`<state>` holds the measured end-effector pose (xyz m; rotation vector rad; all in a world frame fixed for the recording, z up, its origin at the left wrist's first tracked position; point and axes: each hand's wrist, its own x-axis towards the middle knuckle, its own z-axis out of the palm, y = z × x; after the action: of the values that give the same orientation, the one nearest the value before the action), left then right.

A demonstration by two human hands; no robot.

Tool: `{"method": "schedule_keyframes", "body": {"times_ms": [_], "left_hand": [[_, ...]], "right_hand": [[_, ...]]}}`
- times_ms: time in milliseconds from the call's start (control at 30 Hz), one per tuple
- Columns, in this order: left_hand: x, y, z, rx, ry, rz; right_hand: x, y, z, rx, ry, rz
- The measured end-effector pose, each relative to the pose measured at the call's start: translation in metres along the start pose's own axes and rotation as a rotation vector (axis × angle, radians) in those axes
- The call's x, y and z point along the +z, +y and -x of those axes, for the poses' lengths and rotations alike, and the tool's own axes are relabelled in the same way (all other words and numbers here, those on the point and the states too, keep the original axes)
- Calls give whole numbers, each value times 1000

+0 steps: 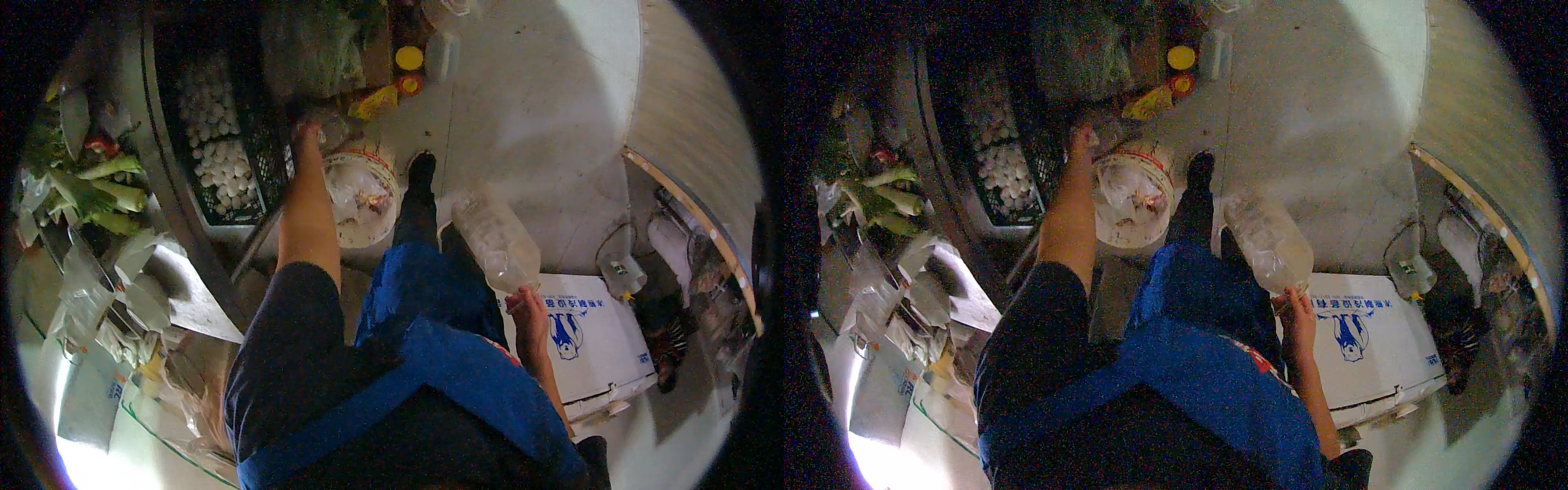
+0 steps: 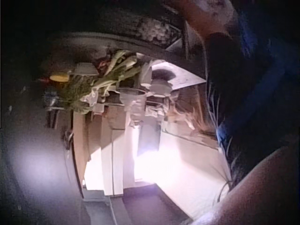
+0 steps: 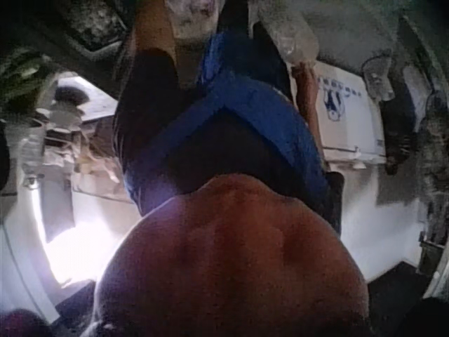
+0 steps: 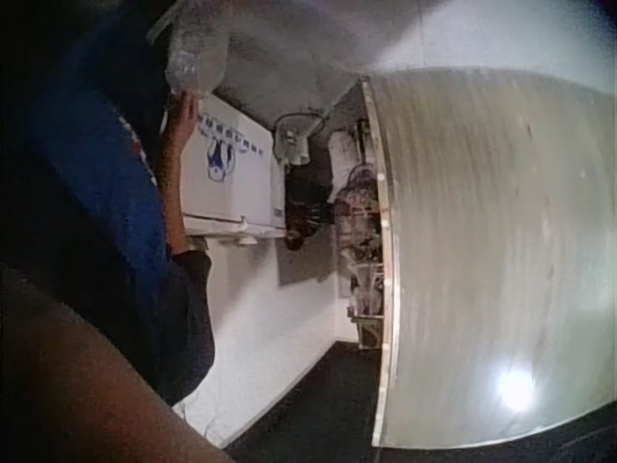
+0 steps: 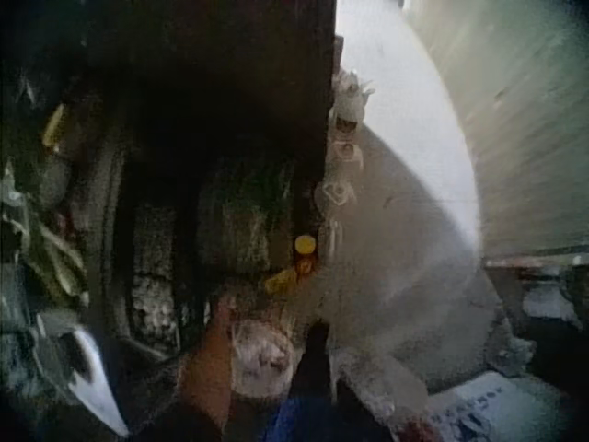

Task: The person unpacks a plastic bag containing green vegetables, places the bag on a table, then picks up a cardboard box and moves it to a storage area. The person then gathers several empty plastic water bottles and carries them to a table.

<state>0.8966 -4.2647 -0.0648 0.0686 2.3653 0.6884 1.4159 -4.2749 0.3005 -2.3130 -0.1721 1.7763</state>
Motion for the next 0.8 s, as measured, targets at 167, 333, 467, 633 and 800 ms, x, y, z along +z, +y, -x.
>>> {"method": "schedule_keyframes", "body": {"times_ms": [167, 333, 467, 633, 800], "left_hand": [[-13, 59, 146, 414, 36, -213], [-30, 131, 361, 925, -299, -237], [-22, 191, 452, 1130, -987, -651], [33, 261, 447, 1583, -1111, -167], [88, 296, 368, 1239, -544, -161]], "right_hand": [[3, -18, 3, -28, -118, 76], [42, -57, 9, -141, -241, 51], [57, -87, 0, -145, -264, -26], [27, -151, -34, -184, -280, -56], [-12, -230, -78, -208, -192, -63]]}}
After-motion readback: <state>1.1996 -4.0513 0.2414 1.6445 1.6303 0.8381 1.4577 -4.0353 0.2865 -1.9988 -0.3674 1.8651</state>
